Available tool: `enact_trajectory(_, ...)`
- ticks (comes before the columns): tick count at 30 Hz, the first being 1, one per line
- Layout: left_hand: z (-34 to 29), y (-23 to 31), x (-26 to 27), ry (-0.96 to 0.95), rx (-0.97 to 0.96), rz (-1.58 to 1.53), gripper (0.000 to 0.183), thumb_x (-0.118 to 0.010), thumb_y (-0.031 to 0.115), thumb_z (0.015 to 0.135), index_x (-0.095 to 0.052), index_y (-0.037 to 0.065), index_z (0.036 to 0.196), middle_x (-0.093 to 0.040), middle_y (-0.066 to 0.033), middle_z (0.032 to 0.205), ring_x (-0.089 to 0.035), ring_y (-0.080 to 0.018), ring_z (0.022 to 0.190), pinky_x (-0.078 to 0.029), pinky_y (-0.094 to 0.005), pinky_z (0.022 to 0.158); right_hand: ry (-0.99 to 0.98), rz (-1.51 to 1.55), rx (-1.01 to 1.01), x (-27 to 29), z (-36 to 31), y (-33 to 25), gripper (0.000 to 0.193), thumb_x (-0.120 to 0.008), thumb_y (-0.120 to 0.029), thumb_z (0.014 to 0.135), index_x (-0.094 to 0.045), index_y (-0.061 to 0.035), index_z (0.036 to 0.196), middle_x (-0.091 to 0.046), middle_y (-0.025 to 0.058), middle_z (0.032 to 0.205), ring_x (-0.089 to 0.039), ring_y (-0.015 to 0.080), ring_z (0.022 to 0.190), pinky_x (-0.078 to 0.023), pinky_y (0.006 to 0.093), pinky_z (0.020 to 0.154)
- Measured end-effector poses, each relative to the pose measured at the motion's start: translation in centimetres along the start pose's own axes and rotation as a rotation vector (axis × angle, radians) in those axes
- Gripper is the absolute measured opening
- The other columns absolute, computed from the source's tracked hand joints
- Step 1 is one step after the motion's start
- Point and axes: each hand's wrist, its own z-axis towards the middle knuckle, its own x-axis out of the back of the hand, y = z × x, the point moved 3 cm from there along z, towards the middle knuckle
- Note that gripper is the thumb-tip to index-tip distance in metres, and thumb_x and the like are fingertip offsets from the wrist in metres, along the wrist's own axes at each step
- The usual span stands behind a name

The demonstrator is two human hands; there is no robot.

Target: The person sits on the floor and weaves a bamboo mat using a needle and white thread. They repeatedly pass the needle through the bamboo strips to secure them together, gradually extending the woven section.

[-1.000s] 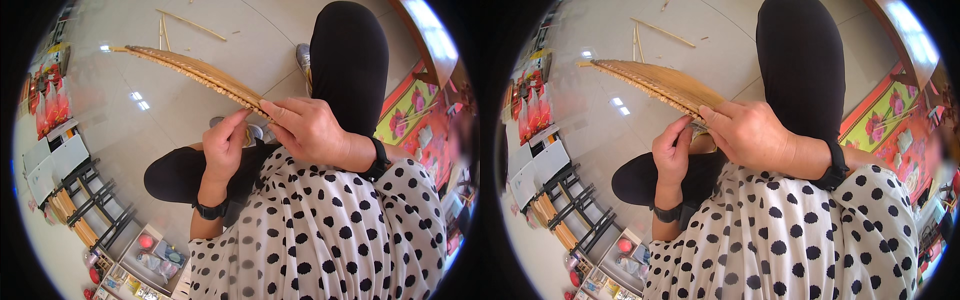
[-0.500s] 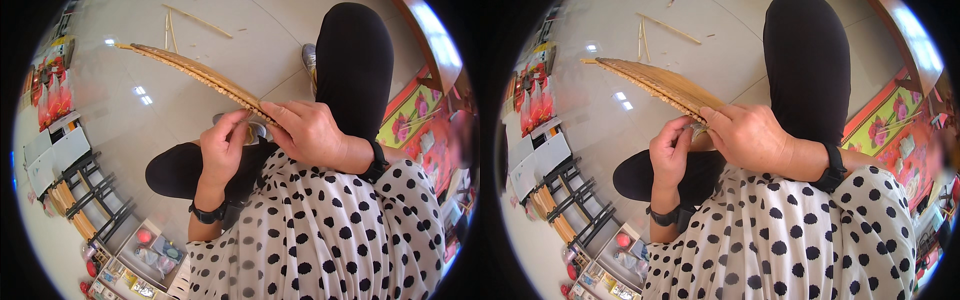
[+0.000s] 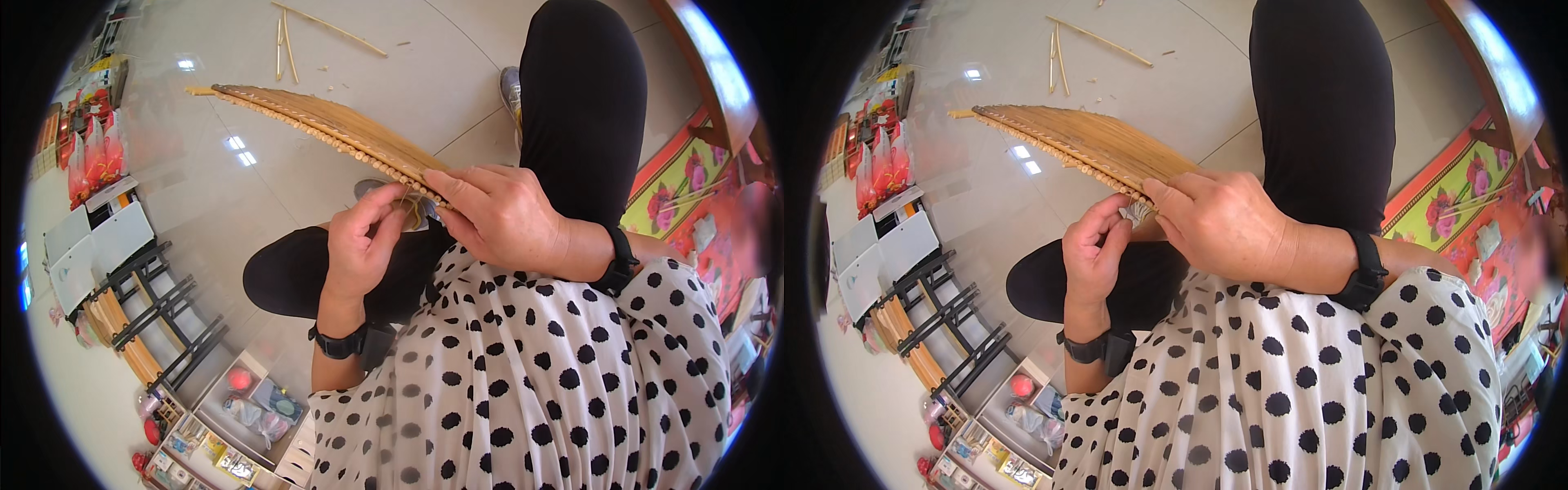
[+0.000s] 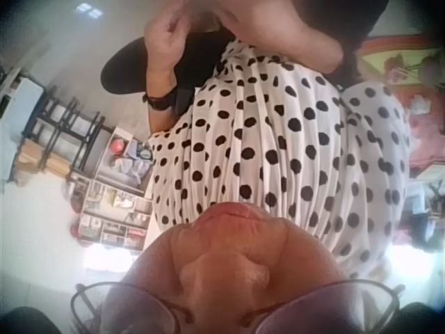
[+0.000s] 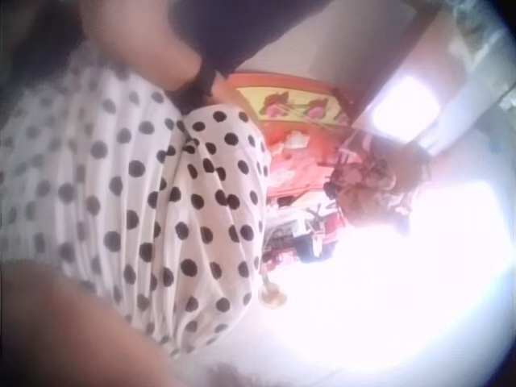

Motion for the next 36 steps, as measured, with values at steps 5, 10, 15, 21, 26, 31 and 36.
enact_trajectory(5, -0.3, -0.2, 0.2, -0.03, -0.003, -0.041, 0.032, -0.06, -0.008, 0.093, -0.065, -0.001, 0.124, -0.062, -0.0005, 0.071, -0.05, -0.0053, 0.062, -0.043, -0.0211, 0.059, -0.016, -0.006, 0.012, -0.4, -0.2, -0.1, 0.044, -0.076, -0.003, 0.078, -0.066, 0.0041, 0.12, -0.071, 0.0156, 0.096, -0.071, 0.0316, 0.076, -0.059, 0.0394, 0.066)
enact_trajectory(10, -0.5, -0.3, 0.6, -0.069, 0.0, -0.05, 0.036, -0.061, -0.007, 0.093, -0.063, -0.002, 0.128, -0.061, -0.001, 0.072, -0.05, -0.0056, 0.063, -0.042, -0.0213, 0.061, -0.027, -0.017, 0.016, -0.4, -0.2, -0.2, 0.045, -0.076, -0.003, 0.077, -0.066, 0.0043, 0.121, -0.072, 0.0154, 0.097, -0.071, 0.0313, 0.076, -0.06, 0.039, 0.066)
enact_trajectory(15, -1.0, -0.7, 0.9, -0.097, 0.001, -0.033, 0.04, -0.061, -0.007, 0.092, -0.061, -0.003, 0.132, -0.059, -0.0016, 0.07, -0.05, -0.0062, 0.064, -0.042, -0.0214, 0.062, -0.032, -0.026, 0.026, -0.6, -0.2, -0.4, 0.046, -0.076, -0.002, 0.077, -0.066, 0.0045, 0.121, -0.072, 0.0154, 0.097, -0.071, 0.031, 0.076, -0.06, 0.0389, 0.066)
enact_trajectory(21, -1.3, -0.5, 1.3, -0.122, 0.035, -0.031, 0.042, -0.061, -0.007, 0.092, -0.06, -0.002, 0.134, -0.058, -0.0013, 0.07, -0.049, -0.0068, 0.063, -0.042, -0.0221, 0.062, -0.05, -0.028, 0.047, -0.6, -0.1, -0.5, 0.046, -0.076, -0.002, 0.077, -0.066, 0.0047, 0.121, -0.071, 0.0152, 0.099, -0.07, 0.0306, 0.074, -0.059, 0.0382, 0.064)
enact_trajectory(26, -1.3, 0.3, 1.4, -0.067, 0.051, -0.008, 0.033, -0.061, -0.005, 0.094, -0.065, -0.004, 0.126, -0.057, 0.0013, 0.069, -0.047, -0.005, 0.062, -0.039, -0.0205, 0.059, -0.029, -0.044, 0.119, -0.8, -0.1, -0.5, 0.044, -0.075, -0.003, 0.077, -0.066, 0.0064, 0.119, -0.069, 0.013, 0.092, -0.069, 0.0287, 0.072, -0.058, 0.0371, 0.061)
enact_trajectory(31, -1.6, 0.5, 1.3, 0.018, 0.067, 0.012, 0.024, -0.062, -0.003, 0.096, -0.068, -0.005, 0.119, -0.059, 0.0035, 0.07, -0.047, -0.0025, 0.062, -0.037, -0.0188, 0.058, -0.019, -0.082, 0.176, -0.8, 0.2, -0.7, 0.043, -0.072, -0.007, 0.078, -0.065, 0.0103, 0.117, -0.064, 0.0099, 0.078, -0.068, 0.0266, 0.07, -0.057, 0.0361, 0.058)
enact_trajectory(36, -1.6, 1.0, 0.7, 0.073, 0.044, 0.032, 0.014, -0.063, -0.002, 0.096, -0.067, -0.004, 0.109, -0.061, 0.0033, 0.07, -0.047, -0.0013, 0.062, -0.037, -0.0189, 0.057, -0.036, -0.073, 0.208, -1.1, 0.1, -1.0, 0.045, -0.071, -0.008, 0.076, -0.065, 0.0107, 0.117, -0.064, 0.01, 0.078, -0.068, 0.0272, 0.071, -0.057, 0.0362, 0.058)
